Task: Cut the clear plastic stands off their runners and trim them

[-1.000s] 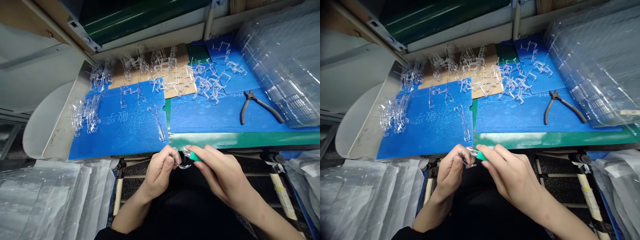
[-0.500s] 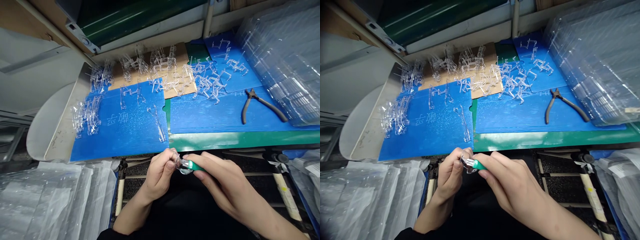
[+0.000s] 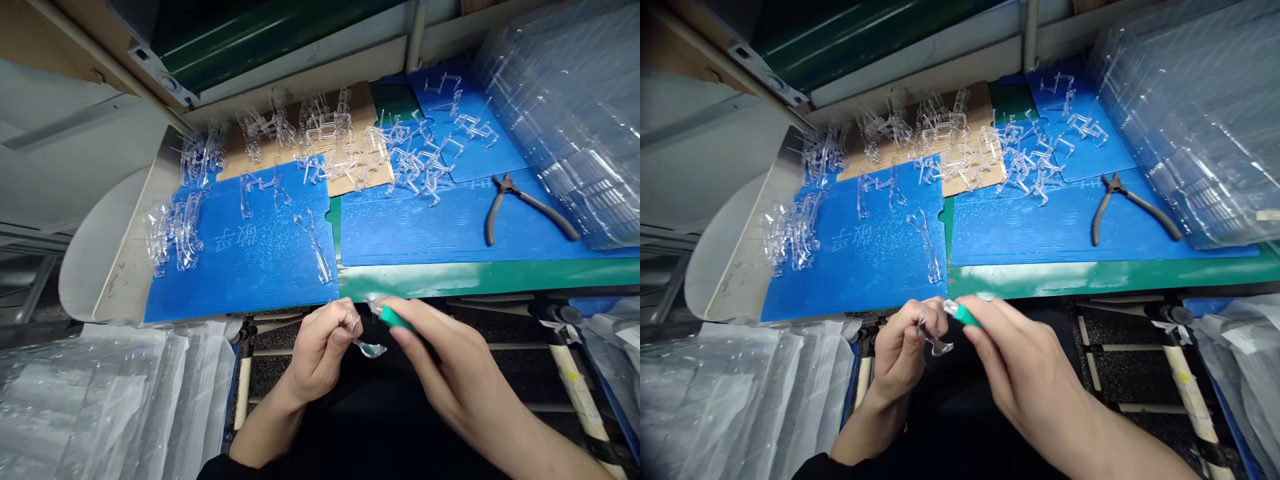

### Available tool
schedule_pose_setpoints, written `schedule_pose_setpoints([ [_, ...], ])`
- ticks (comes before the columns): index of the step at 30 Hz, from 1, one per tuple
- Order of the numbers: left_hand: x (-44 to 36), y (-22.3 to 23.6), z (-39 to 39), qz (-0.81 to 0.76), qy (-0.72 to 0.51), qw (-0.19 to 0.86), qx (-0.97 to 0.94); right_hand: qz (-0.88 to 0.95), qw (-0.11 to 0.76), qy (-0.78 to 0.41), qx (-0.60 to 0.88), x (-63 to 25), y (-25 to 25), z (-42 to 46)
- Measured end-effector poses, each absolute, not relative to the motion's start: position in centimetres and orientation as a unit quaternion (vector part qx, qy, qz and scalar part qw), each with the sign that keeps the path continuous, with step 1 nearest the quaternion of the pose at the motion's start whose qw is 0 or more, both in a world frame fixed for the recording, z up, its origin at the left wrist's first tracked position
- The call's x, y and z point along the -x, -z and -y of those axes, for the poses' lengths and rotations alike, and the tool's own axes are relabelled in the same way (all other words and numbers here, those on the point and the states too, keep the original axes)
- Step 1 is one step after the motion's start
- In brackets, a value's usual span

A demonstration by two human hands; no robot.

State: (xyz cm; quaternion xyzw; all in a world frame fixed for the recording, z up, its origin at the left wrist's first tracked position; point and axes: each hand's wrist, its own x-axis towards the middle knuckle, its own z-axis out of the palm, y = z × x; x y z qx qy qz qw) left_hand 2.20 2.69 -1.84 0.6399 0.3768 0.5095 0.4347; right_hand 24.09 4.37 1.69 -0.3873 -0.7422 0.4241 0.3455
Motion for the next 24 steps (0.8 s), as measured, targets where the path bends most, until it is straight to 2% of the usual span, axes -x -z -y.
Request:
schedule_pose_setpoints([
  [3, -2.4, 1.6, -2.7, -0.370, -0.517, 0.427, -0.643, 0.735, 0.358, -0.397, 0.416, -24.0, -1.3, -4.7],
  [9, -2.6, 1.6, -2.6, -0.367, -0.528, 0.448, -0.621, 0.702, 0.372, -0.430, 0.429, -24.2, -1.0, -4.7],
  [15, -3.5, 0.5, -3.3, -0.313, -0.625, 0.509, -0.501, 0.584, 0.439, -0.520, 0.442, -23.1, 0.2, -4.8],
  [18, -3.9, -0.5, -4.0, -0.260, -0.707, 0.534, -0.384, 0.532, 0.445, -0.582, 0.424, -22.2, 1.0, -4.7],
  [21, -4.0, -1.1, -4.4, -0.254, -0.765, 0.517, -0.288, 0.519, 0.453, -0.602, 0.404, -21.6, 1.6, -4.6],
  [24, -4.0, -1.0, -4.4, -0.273, -0.781, 0.492, -0.270, 0.527, 0.469, -0.596, 0.384, -21.5, 1.9, -4.6],
])
